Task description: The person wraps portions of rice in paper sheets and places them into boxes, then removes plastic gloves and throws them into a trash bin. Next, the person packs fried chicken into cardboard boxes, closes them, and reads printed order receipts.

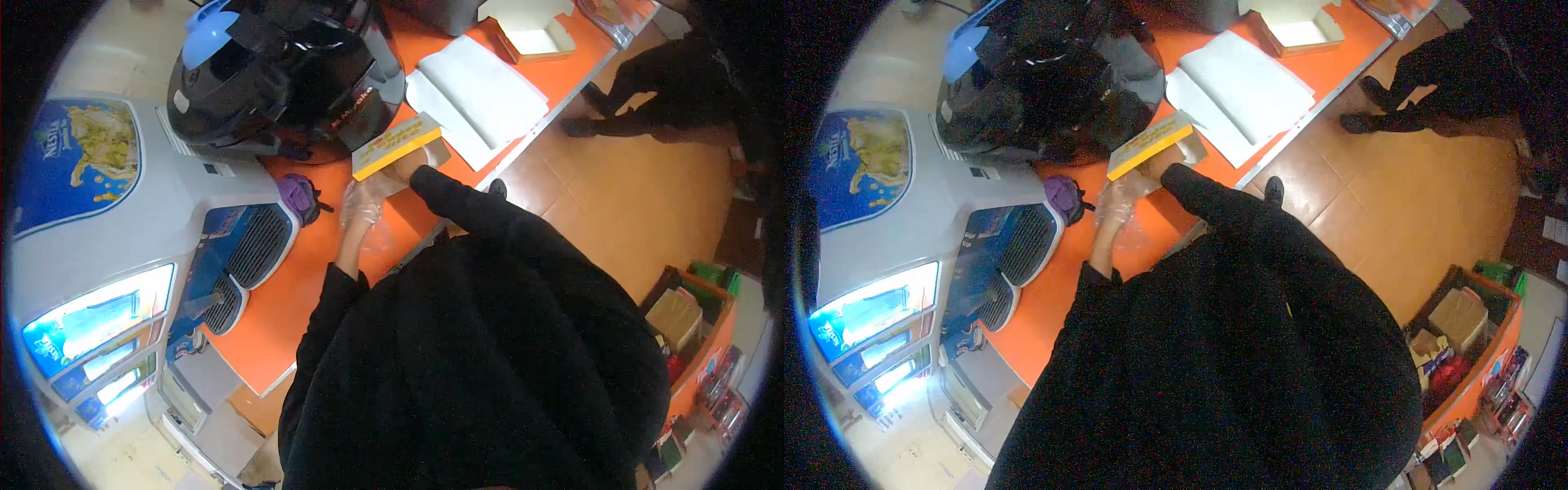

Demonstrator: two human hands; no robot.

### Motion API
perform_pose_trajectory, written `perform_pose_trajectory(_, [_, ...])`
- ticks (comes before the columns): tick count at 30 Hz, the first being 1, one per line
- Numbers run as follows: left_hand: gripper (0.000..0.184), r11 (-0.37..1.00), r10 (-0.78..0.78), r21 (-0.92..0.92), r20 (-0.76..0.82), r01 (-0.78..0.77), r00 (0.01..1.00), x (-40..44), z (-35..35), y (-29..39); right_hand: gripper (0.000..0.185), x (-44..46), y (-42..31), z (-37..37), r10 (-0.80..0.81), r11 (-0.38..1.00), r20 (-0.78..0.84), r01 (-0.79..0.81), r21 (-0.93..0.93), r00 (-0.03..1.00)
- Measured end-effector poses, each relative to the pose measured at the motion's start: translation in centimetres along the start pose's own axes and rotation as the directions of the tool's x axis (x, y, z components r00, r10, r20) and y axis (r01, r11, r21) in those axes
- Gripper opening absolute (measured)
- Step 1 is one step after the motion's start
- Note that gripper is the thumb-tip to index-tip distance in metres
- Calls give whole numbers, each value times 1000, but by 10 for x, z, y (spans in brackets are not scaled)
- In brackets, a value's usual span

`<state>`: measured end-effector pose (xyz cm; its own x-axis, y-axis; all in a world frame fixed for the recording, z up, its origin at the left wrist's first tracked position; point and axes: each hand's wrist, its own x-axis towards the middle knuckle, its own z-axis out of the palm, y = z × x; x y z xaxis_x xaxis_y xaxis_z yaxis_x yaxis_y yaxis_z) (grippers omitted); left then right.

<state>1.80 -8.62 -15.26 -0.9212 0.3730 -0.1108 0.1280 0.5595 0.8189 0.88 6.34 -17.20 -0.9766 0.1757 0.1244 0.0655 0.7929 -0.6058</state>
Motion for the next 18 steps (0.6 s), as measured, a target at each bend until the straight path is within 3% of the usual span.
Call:
perform_pose_trajectory(2, [25, 985, 167, -16, -201, -174, 965, 5, 0, 2, 44, 8, -6, -6, 254, 936, 218, -182, -301, 942])
perform_pose_trajectory(3, [21, 992, 32, 127, -132, -15, 991, 0, -21, 60, 47, 13, -4, -10, 294, 919, 270, -194, -343, 917])
perform_pose_trajectory(4, [17, 952, -117, 275, -81, 135, 990, -2, -37, 97, 50, 17, -2, -16, 312, 913, 320, -189, -361, 895])
perform_pose_trajectory(6, [14, 971, -133, 185, -100, 149, 986, 10, -46, 82, 50, 25, 9, -33, 257, 949, 408, -149, -279, 876])
perform_pose_trajectory(7, [19, 992, -92, 80, -25, 94, 995, 22, -44, 50, 51, 27, 10, -39, 205, 973, 487, -124, -195, 849])
perform_pose_trajectory(9, [24, 999, -37, -30, 38, 39, 999, 27, -45, 34, 47, 31, -2, -51, 226, 969, 465, -151, -194, 856])
perform_pose_trajectory(12, [42, 962, -130, -242, -1, 126, 992, 27, -52, 34, 39, 32, -26, -59, 306, 945, 394, -227, -234, 867])
perform_pose_trajectory(15, [56, 964, -67, -259, -35, 56, 997, 25, -50, 29, 36, 37, -26, -42, 399, 898, 316, -295, -327, 861])
perform_pose_trajectory(16, [57, 956, -112, -276, -37, 97, 993, 21, -52, 40, 37, 38, -25, -36, 438, 869, 285, -322, -375, 852])
perform_pose_trajectory(18, [58, 945, -160, -295, -36, 142, 986, 19, -50, 44, 34, 37, -16, -38, 380, 907, 295, -291, -305, 877])
